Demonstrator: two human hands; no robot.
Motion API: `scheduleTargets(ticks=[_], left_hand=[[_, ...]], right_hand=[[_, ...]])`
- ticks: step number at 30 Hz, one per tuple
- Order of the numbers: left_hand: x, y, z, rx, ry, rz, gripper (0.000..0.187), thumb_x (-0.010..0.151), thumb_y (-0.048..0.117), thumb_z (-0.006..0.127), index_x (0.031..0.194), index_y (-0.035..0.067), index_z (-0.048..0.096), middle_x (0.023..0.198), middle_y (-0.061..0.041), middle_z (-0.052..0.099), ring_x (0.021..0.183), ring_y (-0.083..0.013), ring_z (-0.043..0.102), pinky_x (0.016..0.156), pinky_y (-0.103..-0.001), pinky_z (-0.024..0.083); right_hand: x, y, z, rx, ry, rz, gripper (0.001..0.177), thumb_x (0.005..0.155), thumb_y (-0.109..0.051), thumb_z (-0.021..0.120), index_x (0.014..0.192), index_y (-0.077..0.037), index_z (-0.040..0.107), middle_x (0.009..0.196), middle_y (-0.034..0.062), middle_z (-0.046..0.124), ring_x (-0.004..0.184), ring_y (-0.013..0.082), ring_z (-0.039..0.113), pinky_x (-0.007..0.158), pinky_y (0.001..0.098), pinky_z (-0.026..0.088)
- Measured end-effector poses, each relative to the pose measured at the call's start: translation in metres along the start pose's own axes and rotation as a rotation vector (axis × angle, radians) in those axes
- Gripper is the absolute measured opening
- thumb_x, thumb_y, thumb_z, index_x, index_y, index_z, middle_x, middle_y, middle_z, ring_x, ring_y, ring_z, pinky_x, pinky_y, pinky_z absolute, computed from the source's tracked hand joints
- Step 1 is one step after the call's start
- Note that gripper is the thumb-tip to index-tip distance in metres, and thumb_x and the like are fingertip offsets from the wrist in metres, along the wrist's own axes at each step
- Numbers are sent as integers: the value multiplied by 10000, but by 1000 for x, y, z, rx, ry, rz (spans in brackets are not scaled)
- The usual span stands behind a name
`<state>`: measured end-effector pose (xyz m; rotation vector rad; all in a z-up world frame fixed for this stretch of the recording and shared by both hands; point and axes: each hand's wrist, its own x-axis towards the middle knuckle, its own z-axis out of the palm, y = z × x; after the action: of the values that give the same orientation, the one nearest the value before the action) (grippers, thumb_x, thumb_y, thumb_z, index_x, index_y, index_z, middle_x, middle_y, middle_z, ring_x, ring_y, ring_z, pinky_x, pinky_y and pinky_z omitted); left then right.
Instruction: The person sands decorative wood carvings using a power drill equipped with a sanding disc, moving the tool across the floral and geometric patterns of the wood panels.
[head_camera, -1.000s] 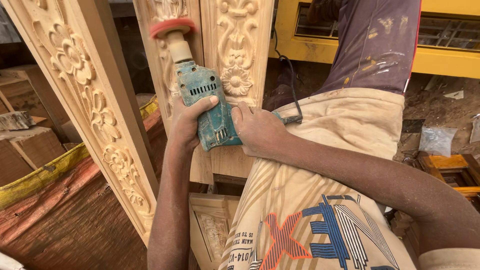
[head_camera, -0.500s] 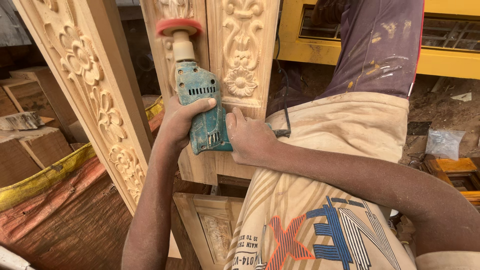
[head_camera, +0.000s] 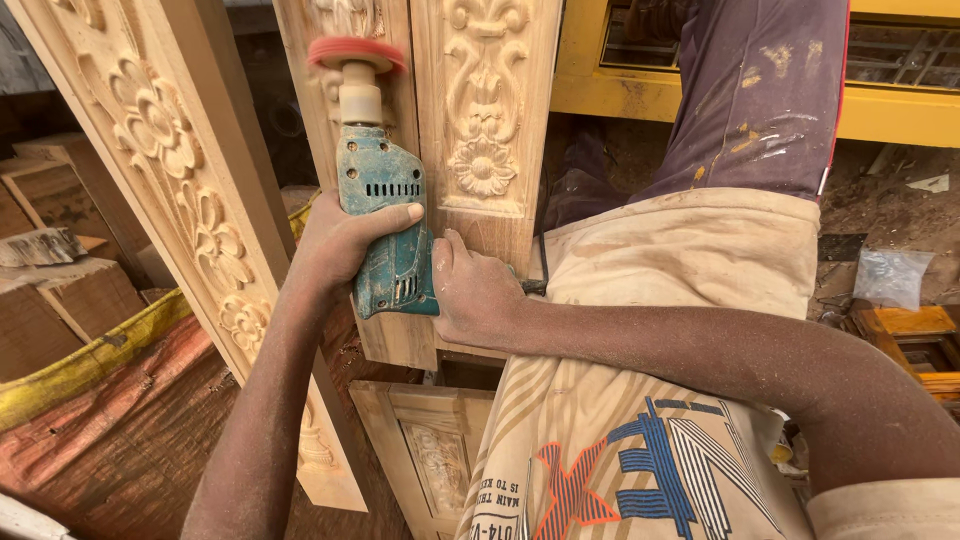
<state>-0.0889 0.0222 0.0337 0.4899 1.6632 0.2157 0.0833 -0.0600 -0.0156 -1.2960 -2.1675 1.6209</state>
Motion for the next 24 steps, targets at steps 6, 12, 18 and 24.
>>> scheduleTargets(ticks=[6, 12, 18, 24], left_hand=[[0, 1, 0, 55, 38, -6, 420, 723, 209, 844, 1067, 4, 714, 921, -72, 745, 765, -146, 720, 697, -310, 607], [-4, 5, 5, 68, 53, -14, 463, 712, 209, 839, 1095, -7, 693, 932, -95, 739, 768, -166, 730, 703, -318, 616], [-5, 5, 6, 23, 55, -42, 492, 705, 208, 829, 1117, -10, 671, 940, -110, 735, 773, -178, 742, 702, -334, 633], [-5, 0, 3, 5, 39, -9, 454, 727, 209, 827, 1095, -12, 678, 918, -109, 725, 755, -170, 726, 678, -328, 621]], right_hand=[[1, -1, 0, 74, -55, 42, 518, 672, -75, 757, 1040, 117, 447, 1017, 286, 536, 748, 423, 689, 563, 473, 582], [-4, 2, -5, 78, -75, 63, 564, 720, -155, 814, 1076, 101, 459, 1031, 257, 543, 794, 406, 694, 609, 456, 589], [-12, 7, -15, -74, 122, -200, 923, 621, -334, 890, 1241, 185, 444, 1039, 261, 547, 855, 342, 696, 657, 334, 618], [-9, 12, -10, -93, 2, -88, 813, 732, -459, 867, 1165, 132, 513, 907, 197, 565, 729, 313, 685, 553, 374, 587]])
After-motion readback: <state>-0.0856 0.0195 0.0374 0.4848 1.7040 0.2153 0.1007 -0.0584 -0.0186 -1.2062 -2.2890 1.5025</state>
